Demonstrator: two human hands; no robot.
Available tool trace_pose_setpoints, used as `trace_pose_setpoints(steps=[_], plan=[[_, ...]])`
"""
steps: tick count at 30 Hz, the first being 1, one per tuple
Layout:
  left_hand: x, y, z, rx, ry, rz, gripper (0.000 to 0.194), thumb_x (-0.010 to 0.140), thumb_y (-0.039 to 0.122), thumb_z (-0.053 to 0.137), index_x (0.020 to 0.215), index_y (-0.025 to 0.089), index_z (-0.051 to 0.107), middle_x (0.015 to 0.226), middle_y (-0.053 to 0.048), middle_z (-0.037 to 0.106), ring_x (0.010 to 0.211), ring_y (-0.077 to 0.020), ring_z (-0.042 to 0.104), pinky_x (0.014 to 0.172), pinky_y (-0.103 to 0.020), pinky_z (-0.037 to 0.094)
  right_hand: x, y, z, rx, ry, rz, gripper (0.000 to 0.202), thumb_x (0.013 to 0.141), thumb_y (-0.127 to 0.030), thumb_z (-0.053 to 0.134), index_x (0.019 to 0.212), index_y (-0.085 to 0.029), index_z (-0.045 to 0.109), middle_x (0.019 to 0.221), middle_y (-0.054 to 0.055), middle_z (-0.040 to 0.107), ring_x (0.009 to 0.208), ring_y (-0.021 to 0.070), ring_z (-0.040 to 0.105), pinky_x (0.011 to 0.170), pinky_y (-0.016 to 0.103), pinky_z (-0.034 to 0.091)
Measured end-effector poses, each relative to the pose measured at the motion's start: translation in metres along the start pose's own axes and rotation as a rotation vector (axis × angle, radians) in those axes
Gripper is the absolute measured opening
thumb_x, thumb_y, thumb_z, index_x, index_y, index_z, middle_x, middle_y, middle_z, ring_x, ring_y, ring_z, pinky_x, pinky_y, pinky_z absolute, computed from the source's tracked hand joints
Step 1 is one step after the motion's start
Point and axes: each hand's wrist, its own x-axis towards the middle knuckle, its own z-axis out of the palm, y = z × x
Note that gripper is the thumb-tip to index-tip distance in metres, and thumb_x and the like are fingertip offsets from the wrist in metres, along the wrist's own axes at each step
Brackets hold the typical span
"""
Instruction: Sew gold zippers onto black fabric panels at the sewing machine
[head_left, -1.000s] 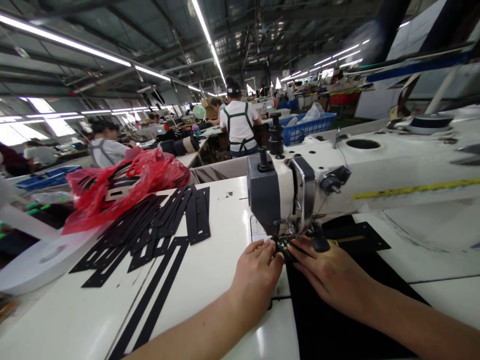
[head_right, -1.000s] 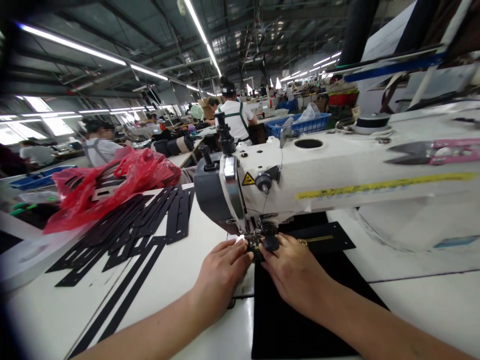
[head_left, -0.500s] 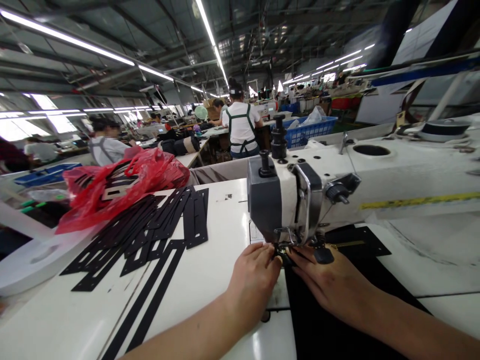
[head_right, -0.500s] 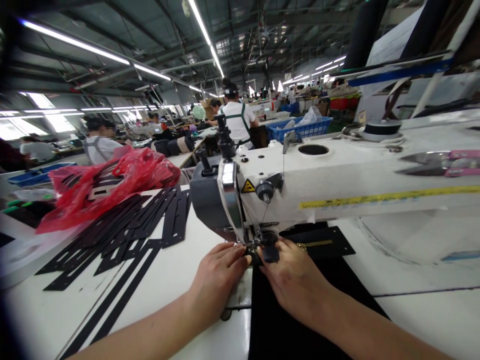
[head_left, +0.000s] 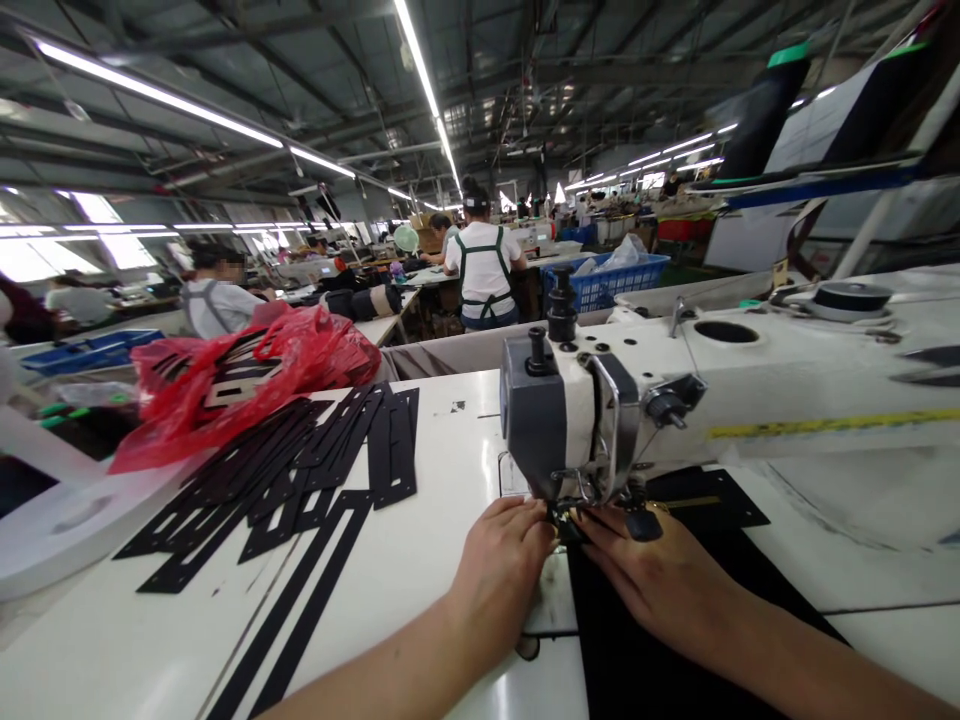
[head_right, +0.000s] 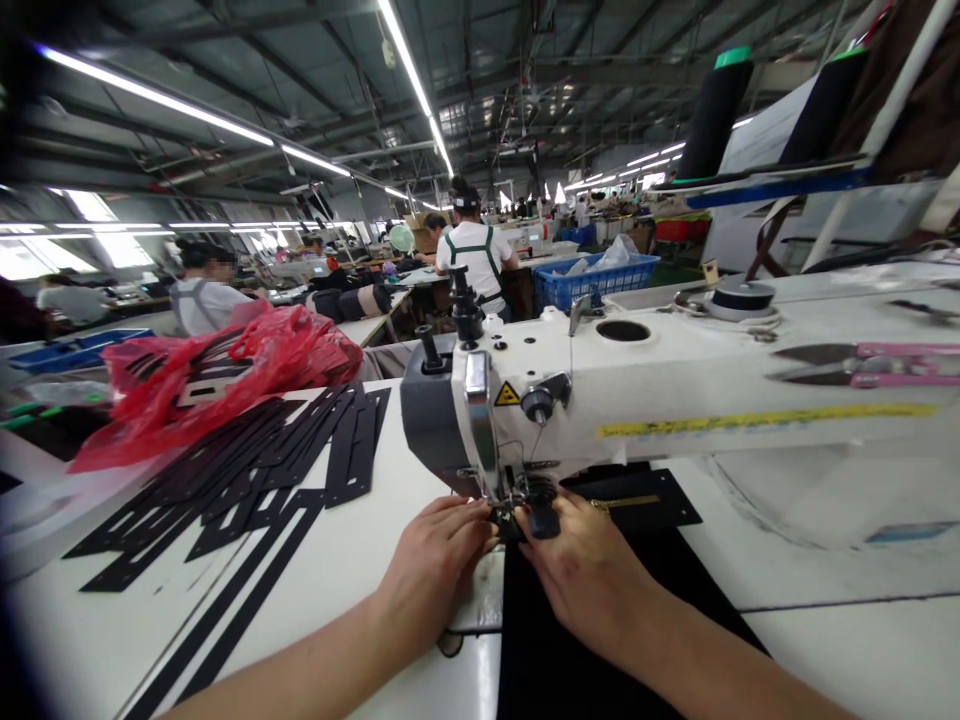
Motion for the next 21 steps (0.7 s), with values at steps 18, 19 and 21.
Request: trace_pose_setpoints(steps=[18,19,21], plan=[[0.0027,-0.0024,0.0044,0.044,0.023,-0.022,0.015,0.089,0.010,0.048,0.080,0.014,0.059,0.088,-0.008,0.069,0.079,-0.0174,0.066,0.082,-0.034,0.051,0.0011,0.0046,0.0029,-0.037,0.014,-0.001,0.026,0.086,-0.012,0.042,0.102,-0.018,0.062,0.097,0.007,0.068,0.088,0.0214,0.062,0.084,0.037,0.047],[0.0029,-0.0025,0.0050,0.044,0.028,-0.029,0.016,0.089,0.009,0.048,0.079,0.014,0.059,0.087,-0.007,0.069,0.078,-0.0172,0.066,0.082,-0.034,0.051,0.0013,0.0049,0.0037,-0.038,0.026,-0.003,0.025,0.086,-0.012,0.043,0.101,-0.018,0.062,0.096,0.007,0.068,0.087,0.0213,0.062,0.084,0.037,0.047],[0.0030,-0.0024,0.0052,0.041,0.028,-0.042,0.016,0.089,0.010,0.048,0.077,0.014,0.059,0.084,-0.007,0.069,0.076,-0.0172,0.066,0.081,-0.034,0.051,0.0013,0.0054,0.0050,-0.029,0.055,-0.003,0.025,0.086,-0.012,0.043,0.099,-0.018,0.063,0.095,0.007,0.068,0.086,0.0209,0.062,0.083,0.036,0.047]])
